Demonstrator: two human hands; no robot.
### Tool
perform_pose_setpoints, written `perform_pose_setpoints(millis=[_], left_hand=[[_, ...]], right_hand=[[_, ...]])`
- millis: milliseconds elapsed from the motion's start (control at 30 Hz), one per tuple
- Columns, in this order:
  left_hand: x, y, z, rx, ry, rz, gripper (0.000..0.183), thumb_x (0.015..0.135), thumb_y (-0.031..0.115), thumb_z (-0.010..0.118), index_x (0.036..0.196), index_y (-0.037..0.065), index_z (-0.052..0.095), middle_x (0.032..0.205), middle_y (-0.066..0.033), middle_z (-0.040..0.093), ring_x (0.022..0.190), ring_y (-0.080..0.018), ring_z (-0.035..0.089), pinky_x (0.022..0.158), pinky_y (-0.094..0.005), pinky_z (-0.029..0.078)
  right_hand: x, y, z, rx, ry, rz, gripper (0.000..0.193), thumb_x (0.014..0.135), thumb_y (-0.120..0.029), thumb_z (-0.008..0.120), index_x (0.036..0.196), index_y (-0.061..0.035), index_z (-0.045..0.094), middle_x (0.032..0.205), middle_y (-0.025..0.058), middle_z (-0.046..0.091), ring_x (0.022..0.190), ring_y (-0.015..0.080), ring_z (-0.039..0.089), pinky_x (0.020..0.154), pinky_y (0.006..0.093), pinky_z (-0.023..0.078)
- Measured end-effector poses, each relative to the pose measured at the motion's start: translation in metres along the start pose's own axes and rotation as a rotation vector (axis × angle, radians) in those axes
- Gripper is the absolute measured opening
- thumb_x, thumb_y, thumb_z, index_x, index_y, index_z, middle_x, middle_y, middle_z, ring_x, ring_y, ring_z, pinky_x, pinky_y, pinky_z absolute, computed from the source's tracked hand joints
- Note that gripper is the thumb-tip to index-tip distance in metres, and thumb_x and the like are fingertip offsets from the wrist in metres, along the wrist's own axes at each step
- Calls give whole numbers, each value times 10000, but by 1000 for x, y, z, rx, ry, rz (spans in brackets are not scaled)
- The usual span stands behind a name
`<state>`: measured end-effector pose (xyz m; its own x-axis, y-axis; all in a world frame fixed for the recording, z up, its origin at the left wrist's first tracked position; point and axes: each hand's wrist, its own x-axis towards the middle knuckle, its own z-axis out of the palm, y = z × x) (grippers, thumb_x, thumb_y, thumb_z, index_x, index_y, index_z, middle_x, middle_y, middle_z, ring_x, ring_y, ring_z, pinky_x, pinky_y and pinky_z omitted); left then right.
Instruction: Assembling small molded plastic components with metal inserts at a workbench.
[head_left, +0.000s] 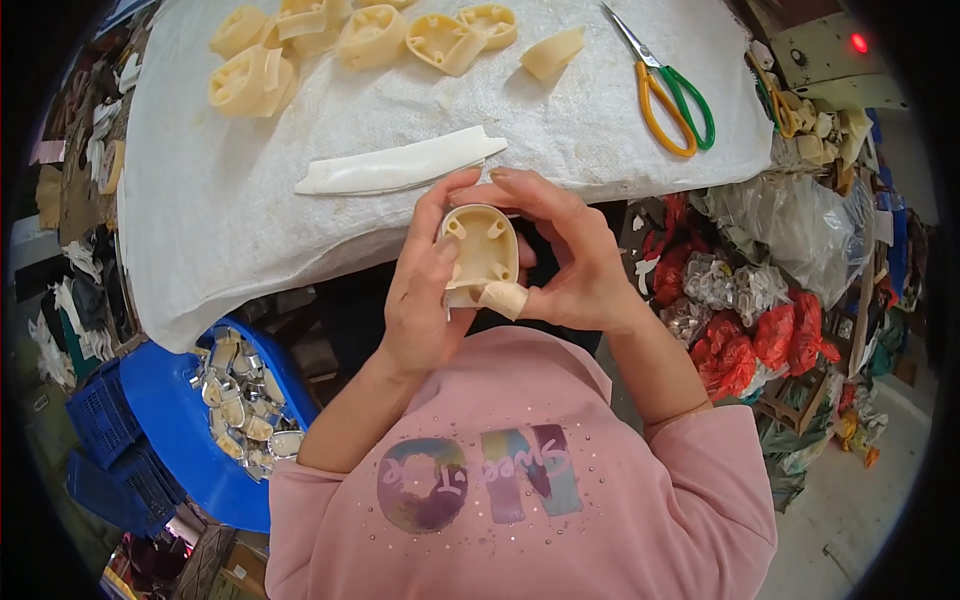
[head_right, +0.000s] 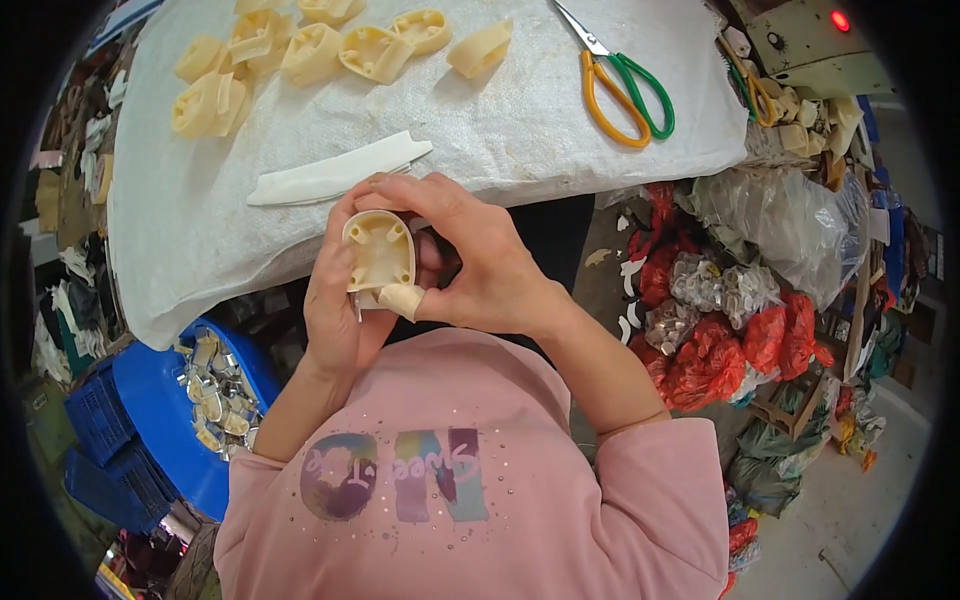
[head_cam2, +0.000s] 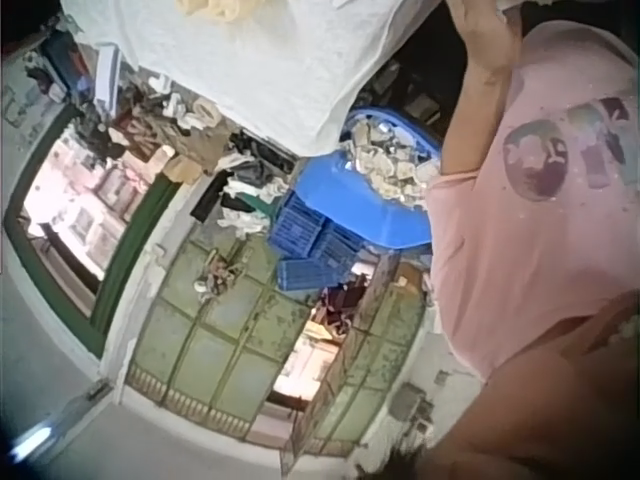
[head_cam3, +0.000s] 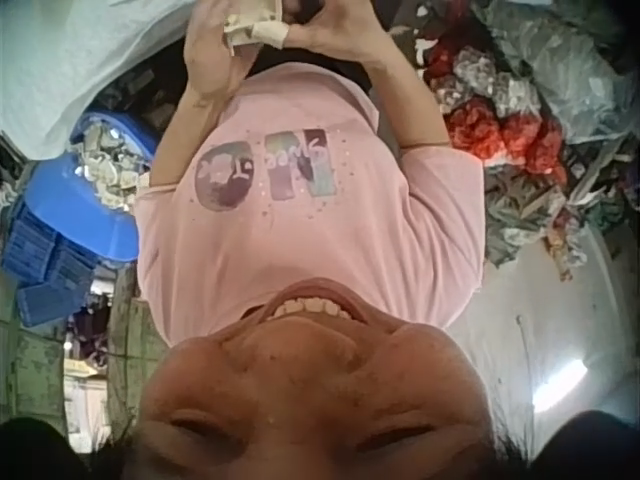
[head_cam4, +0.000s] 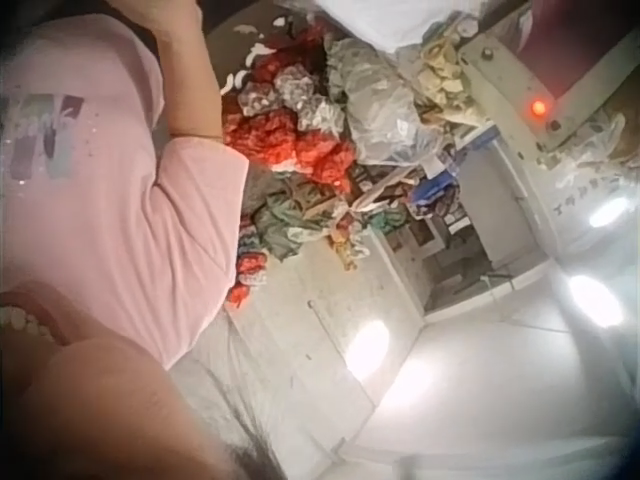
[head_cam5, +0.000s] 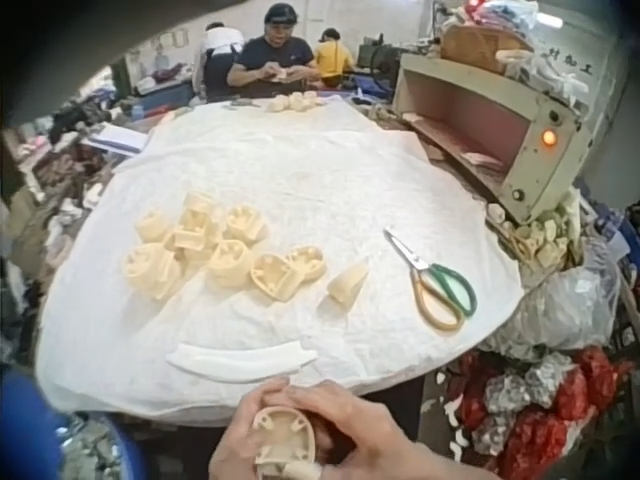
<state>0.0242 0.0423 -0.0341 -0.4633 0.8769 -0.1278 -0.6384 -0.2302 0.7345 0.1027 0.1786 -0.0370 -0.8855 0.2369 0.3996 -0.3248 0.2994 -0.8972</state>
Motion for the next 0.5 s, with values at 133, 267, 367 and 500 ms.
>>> perform_pose_setpoints(millis=[133, 267, 367, 500], left_hand=[[-1, -6, 1, 158, 106, 82, 603, 908, 394, 430, 1380, 62, 253, 1164, -129, 495, 919, -201, 565, 754, -341, 502], [-2, -2, 3, 179, 111, 48, 599, 914, 412, 429, 1365, 52, 271, 1148, -137, 504, 909, -203, 571, 733, -321, 506], [-1, 4, -11, -126, 26, -54, 515, 940, 397, 393, 1300, 31, 351, 1011, -143, 559, 822, -205, 591, 670, -307, 513], [-4, -1, -3, 88, 143, 39, 473, 920, 350, 465, 1257, 31, 376, 980, -140, 567, 789, -196, 588, 635, -311, 513]], right_hand=[[1, 3, 5, -7, 49, -22, 724, 638, -124, 788, 1291, -91, 477, 1140, 103, 605, 943, 248, 610, 751, 309, 517], [-2, 11, 3, 19, 50, -70, 737, 629, -116, 795, 1294, -100, 479, 1127, 90, 608, 878, 226, 605, 700, 290, 517], [-2, 6, 0, 65, -102, -1, 734, 618, -113, 807, 1283, -104, 495, 1114, 67, 609, 807, 199, 574, 641, 260, 498], [-6, 8, 10, 182, -53, 41, 676, 629, -112, 806, 1247, -103, 534, 1125, 71, 591, 835, 186, 533, 602, 240, 472]])
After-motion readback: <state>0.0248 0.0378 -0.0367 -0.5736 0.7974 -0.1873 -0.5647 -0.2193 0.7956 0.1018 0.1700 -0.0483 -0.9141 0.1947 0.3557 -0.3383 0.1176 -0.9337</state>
